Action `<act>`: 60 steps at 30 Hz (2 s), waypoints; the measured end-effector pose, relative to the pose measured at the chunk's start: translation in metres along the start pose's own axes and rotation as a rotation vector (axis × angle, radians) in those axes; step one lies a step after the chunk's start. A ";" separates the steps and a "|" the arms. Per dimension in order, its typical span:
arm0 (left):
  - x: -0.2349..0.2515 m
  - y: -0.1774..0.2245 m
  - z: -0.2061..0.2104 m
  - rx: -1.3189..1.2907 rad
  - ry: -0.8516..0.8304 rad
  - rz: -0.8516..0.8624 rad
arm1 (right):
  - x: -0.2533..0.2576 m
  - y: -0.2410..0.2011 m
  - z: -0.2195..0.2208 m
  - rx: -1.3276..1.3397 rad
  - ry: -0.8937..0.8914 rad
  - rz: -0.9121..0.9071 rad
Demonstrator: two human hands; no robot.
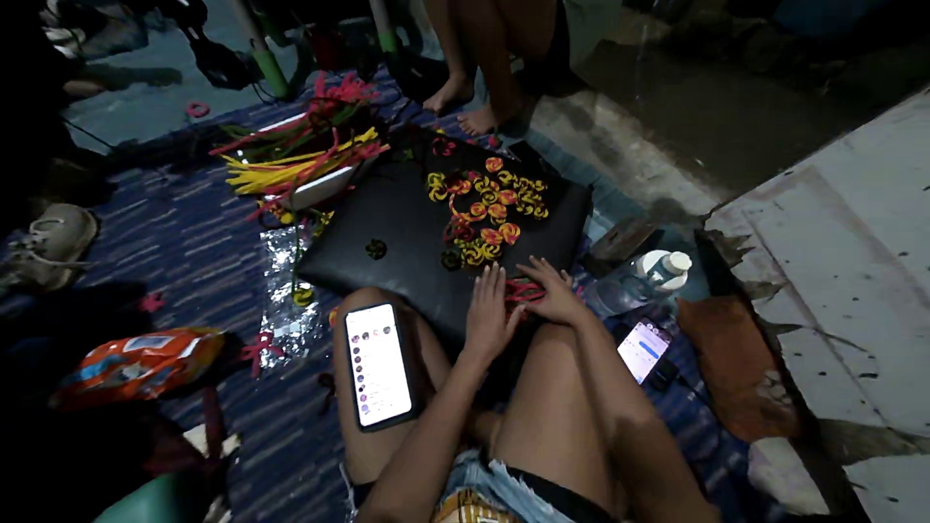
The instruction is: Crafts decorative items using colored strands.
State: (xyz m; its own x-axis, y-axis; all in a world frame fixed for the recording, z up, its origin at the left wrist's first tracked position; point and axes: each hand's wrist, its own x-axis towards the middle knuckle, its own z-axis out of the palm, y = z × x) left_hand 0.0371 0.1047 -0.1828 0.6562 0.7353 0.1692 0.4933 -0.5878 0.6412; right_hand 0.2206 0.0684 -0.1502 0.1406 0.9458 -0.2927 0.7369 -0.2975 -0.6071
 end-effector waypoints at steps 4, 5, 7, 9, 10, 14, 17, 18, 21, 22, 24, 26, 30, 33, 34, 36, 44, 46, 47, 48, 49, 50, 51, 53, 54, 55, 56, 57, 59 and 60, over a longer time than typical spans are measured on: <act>-0.001 0.010 0.031 0.117 -0.065 0.026 | -0.003 0.009 -0.005 0.357 0.305 0.127; 0.001 0.011 0.038 0.149 -0.084 0.024 | -0.003 0.011 -0.005 0.440 0.406 0.165; 0.003 0.007 0.050 0.218 -0.106 0.016 | -0.001 0.013 -0.004 0.552 0.566 0.228; 0.001 -0.006 0.060 0.262 -0.086 0.025 | -0.001 0.012 -0.003 0.509 0.625 0.227; -0.001 -0.011 0.062 0.274 -0.092 0.029 | -0.002 0.010 -0.002 0.431 0.621 0.195; -0.002 -0.017 0.060 0.274 -0.087 0.050 | 0.001 -0.011 0.006 0.078 0.494 -0.090; -0.005 -0.013 0.059 0.254 0.002 0.071 | 0.010 -0.032 0.006 -0.080 0.254 -0.145; -0.007 -0.007 0.056 0.240 0.000 0.058 | 0.014 -0.035 0.007 -0.106 0.212 -0.155; -0.017 0.014 0.044 0.202 -0.046 0.019 | 0.024 -0.041 0.008 -0.147 0.159 -0.203; -0.022 0.020 0.042 0.193 -0.074 0.001 | 0.027 -0.042 0.008 -0.158 0.134 -0.212; -0.027 0.022 0.043 0.193 -0.089 -0.026 | 0.031 -0.045 0.010 -0.187 0.060 -0.187; -0.027 0.015 0.048 0.205 -0.079 -0.024 | 0.037 -0.046 0.010 -0.215 -0.009 -0.122; -0.030 0.007 0.056 0.264 -0.113 -0.002 | 0.043 -0.040 0.008 -0.189 -0.090 -0.074; -0.031 0.003 0.062 0.289 -0.061 0.039 | 0.043 -0.036 0.008 -0.157 -0.096 -0.092; -0.031 0.002 0.063 0.287 -0.045 0.046 | 0.043 -0.034 0.008 -0.141 -0.065 -0.116; -0.031 0.002 0.063 0.260 -0.042 0.038 | 0.041 -0.030 0.009 -0.095 0.020 -0.174; -0.029 0.005 0.063 0.223 0.002 0.037 | 0.016 -0.026 0.010 0.622 0.734 -0.247; -0.020 0.009 0.054 0.223 0.040 0.085 | 0.007 -0.025 0.000 1.063 0.818 -0.076; -0.014 0.011 0.050 0.225 0.061 0.112 | 0.002 -0.021 -0.004 1.269 0.813 0.034; -0.008 0.011 0.047 0.238 0.059 0.116 | -0.002 -0.015 -0.005 1.462 0.784 0.120; -0.002 0.011 0.044 0.247 0.014 0.081 | -0.004 -0.007 -0.002 1.621 0.729 0.177; 0.004 0.010 0.041 0.274 -0.059 0.022 | -0.007 -0.002 0.000 1.724 0.670 0.227; 0.010 0.007 0.039 0.304 -0.123 -0.038 | -0.009 0.001 0.002 1.762 0.625 0.268; 0.018 0.000 0.036 0.334 -0.193 -0.110 | -0.013 -0.001 0.004 1.684 0.567 0.290; 0.019 -0.003 0.036 0.334 -0.204 -0.122 | -0.015 -0.005 0.004 1.619 0.541 0.285; 0.018 -0.006 0.037 0.336 -0.206 -0.123 | -0.017 -0.009 0.004 1.567 0.512 0.283; 0.017 -0.008 0.037 0.337 -0.204 -0.124 | -0.018 -0.012 0.005 1.538 0.489 0.281; 0.015 -0.008 0.037 0.334 -0.209 -0.129 | -0.018 -0.014 0.006 1.522 0.474 0.274; 0.011 -0.004 0.037 0.320 -0.209 -0.123 | -0.019 -0.016 0.006 1.507 0.495 0.260; 0.010 0.000 0.036 0.309 -0.209 -0.117 | -0.021 -0.017 0.006 1.500 0.537 0.254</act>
State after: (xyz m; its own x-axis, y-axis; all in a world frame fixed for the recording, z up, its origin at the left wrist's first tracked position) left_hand 0.0639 0.0999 -0.2085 0.6719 0.7375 -0.0686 0.6995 -0.6013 0.3862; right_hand 0.2011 0.0524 -0.1384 0.5936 0.6928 -0.4095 -0.5735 0.0072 -0.8192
